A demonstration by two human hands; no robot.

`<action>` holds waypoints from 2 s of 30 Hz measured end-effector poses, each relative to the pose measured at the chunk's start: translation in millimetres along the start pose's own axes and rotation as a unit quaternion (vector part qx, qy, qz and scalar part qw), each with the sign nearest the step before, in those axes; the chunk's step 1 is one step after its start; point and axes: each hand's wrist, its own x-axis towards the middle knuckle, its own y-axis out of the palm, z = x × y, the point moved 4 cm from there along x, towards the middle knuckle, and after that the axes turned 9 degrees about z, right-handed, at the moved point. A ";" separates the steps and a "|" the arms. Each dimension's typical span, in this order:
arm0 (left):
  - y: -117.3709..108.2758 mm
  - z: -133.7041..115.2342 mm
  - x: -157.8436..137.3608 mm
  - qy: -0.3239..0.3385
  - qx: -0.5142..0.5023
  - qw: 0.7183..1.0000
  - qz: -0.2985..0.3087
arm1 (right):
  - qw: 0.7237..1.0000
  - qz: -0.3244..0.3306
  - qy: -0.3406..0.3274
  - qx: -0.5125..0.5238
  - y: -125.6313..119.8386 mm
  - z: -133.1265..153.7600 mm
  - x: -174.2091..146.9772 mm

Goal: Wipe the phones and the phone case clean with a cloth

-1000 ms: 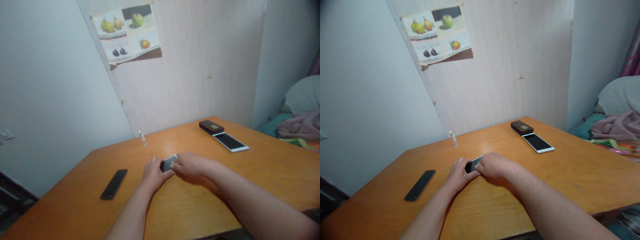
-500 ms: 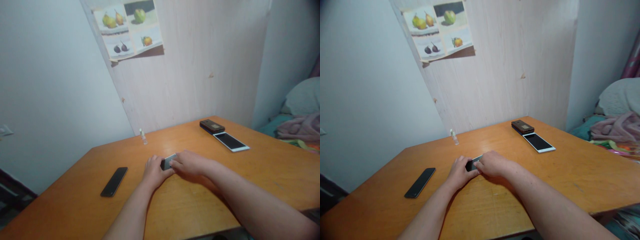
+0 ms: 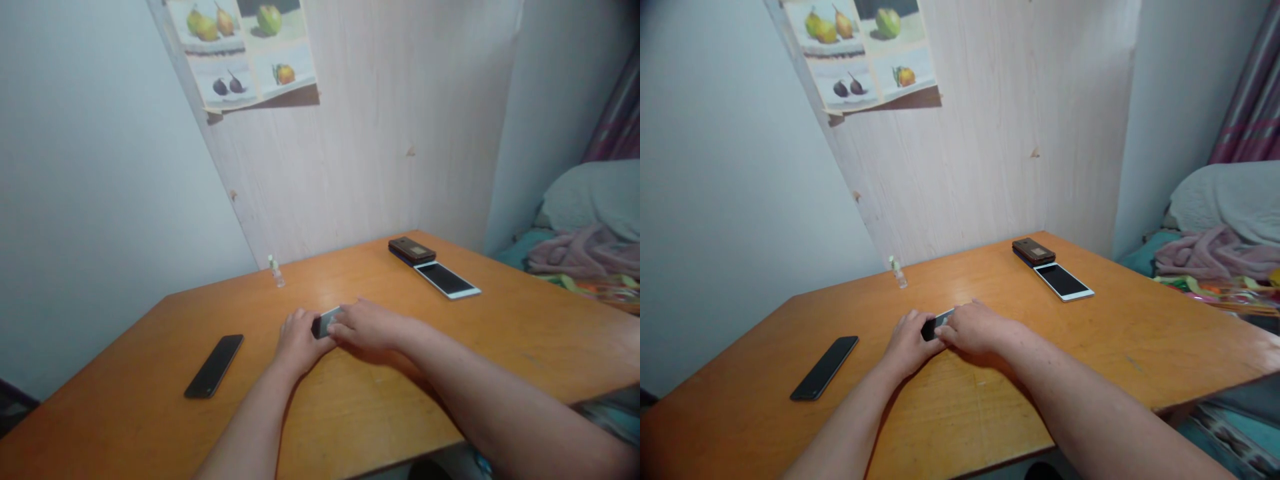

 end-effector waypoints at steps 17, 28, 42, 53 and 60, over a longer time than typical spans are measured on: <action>-5.7 -2.4 -3.1 0.020 -0.027 0.998 0.059 | 0.999 -0.040 0.006 0.028 5.7 -16.2 6.1; -3.0 0.3 -0.8 0.047 -0.071 0.996 0.024 | 0.998 -0.057 -0.017 0.037 14.7 -9.5 19.6; -0.7 1.9 0.2 0.049 -0.083 0.995 0.012 | 0.997 -0.064 -0.015 0.041 13.3 -5.4 16.1; -1.6 0.1 -1.4 0.023 -0.088 0.996 0.024 | 0.998 -0.048 -0.010 0.027 5.7 -1.5 10.4; -0.7 1.0 -0.5 0.018 -0.089 0.996 0.021 | 0.998 -0.053 -0.023 0.002 5.9 6.0 12.8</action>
